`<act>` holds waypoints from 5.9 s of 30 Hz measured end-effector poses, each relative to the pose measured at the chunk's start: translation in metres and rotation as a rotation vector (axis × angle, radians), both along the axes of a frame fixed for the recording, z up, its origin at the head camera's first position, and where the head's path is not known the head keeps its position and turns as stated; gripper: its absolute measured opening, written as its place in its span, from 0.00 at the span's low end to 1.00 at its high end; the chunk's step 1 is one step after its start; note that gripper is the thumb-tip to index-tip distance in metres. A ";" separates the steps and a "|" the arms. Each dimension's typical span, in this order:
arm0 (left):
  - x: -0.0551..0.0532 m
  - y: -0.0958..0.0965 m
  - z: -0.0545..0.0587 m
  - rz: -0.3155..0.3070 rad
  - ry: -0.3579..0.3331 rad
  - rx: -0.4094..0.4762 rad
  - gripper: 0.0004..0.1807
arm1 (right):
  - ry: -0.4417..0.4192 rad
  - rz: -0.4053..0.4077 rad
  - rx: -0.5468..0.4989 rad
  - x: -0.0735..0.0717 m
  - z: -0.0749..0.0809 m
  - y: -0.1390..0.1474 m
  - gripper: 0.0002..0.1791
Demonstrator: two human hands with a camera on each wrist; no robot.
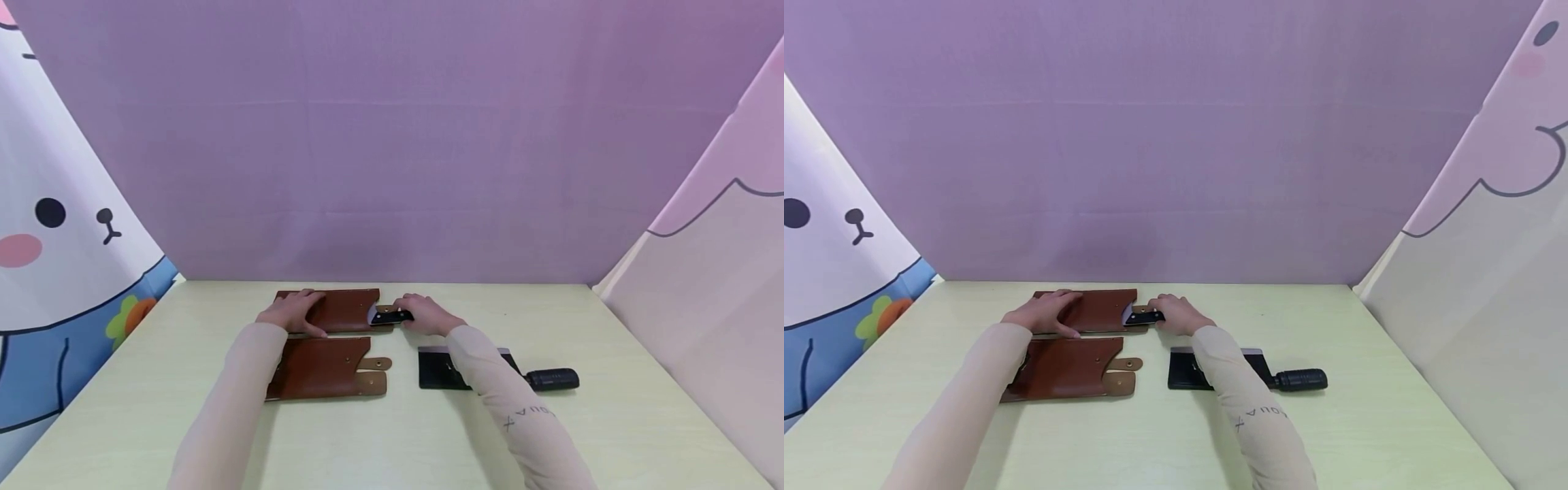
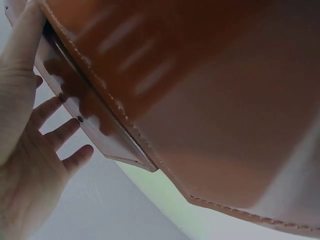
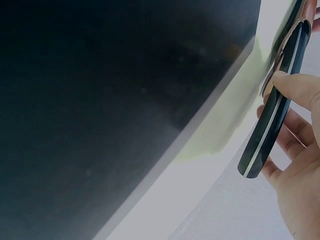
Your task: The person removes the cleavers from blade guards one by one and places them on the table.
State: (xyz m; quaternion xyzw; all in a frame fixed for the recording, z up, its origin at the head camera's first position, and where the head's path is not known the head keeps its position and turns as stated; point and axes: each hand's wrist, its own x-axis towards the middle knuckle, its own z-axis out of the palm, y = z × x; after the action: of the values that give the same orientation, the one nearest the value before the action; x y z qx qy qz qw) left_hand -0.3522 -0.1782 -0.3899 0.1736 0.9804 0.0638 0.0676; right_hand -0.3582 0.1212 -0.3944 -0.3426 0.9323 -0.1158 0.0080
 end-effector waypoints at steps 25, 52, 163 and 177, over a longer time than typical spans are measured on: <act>-0.005 0.001 0.001 -0.062 0.036 -0.033 0.57 | 0.057 0.037 -0.011 0.002 0.000 0.002 0.18; -0.004 -0.004 0.001 -0.129 0.197 0.018 0.55 | 0.027 0.005 -0.039 0.004 0.003 -0.001 0.18; 0.019 -0.019 0.019 -0.177 0.250 0.077 0.55 | 0.023 0.068 -0.208 0.022 0.009 0.016 0.15; 0.015 -0.023 0.015 -0.173 0.239 0.082 0.55 | 0.027 0.066 -0.207 0.023 0.008 0.020 0.15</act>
State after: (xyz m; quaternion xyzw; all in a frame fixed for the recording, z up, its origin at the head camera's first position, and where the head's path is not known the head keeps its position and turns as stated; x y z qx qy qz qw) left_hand -0.3368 -0.2011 -0.3754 0.2662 0.9595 0.0764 -0.0516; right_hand -0.3352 0.1409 -0.3860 -0.3738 0.9036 -0.2064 -0.0360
